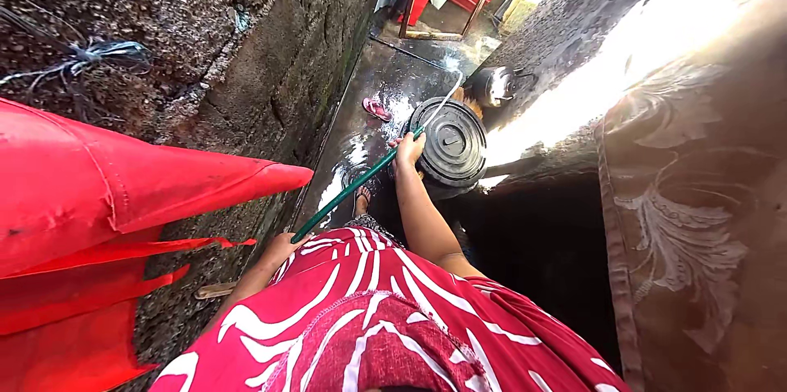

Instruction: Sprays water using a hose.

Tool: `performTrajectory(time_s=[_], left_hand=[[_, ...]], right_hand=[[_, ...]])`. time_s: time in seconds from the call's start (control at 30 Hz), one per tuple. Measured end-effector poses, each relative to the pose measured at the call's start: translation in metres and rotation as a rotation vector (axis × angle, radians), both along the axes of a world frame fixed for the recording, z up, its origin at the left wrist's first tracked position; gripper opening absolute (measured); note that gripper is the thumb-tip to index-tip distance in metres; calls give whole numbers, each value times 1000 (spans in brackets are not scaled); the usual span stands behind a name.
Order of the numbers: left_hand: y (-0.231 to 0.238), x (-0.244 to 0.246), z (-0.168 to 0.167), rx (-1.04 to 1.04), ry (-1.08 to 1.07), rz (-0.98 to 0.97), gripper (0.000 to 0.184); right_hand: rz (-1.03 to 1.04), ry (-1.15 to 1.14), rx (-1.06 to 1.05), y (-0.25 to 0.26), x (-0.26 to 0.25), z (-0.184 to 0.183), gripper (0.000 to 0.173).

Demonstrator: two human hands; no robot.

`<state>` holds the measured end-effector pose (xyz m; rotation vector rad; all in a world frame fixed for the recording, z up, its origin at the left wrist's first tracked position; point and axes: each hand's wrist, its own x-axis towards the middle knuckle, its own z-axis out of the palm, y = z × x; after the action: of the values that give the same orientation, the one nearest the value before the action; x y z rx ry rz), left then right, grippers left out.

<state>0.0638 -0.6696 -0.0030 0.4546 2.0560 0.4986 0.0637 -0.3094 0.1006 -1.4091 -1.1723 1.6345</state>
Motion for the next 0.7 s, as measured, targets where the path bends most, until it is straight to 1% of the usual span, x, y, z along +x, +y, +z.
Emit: performTrajectory(time_s=[0.13, 0.3, 0.4, 0.53, 0.6, 0.7], left_hand=[[-2, 1, -5, 20, 16, 6, 42], [-3, 0, -6, 18, 22, -8, 43], [-4, 0, -7, 21, 16, -10, 42], [-6, 1, -11, 33, 11, -14, 37], [-5, 1, -10, 20, 7, -21, 36], [-5, 2, -7, -1, -2, -31, 33]], right_hand=[[-15, 17, 24, -2, -1, 2, 45], [2, 9, 37, -3, -1, 3, 46], [66, 0, 23, -3, 1, 5, 44], [185, -9, 13, 5, 4, 5, 36], [214, 13, -29, 9, 4, 5, 39], [255, 52, -115, 15, 6, 5, 37]])
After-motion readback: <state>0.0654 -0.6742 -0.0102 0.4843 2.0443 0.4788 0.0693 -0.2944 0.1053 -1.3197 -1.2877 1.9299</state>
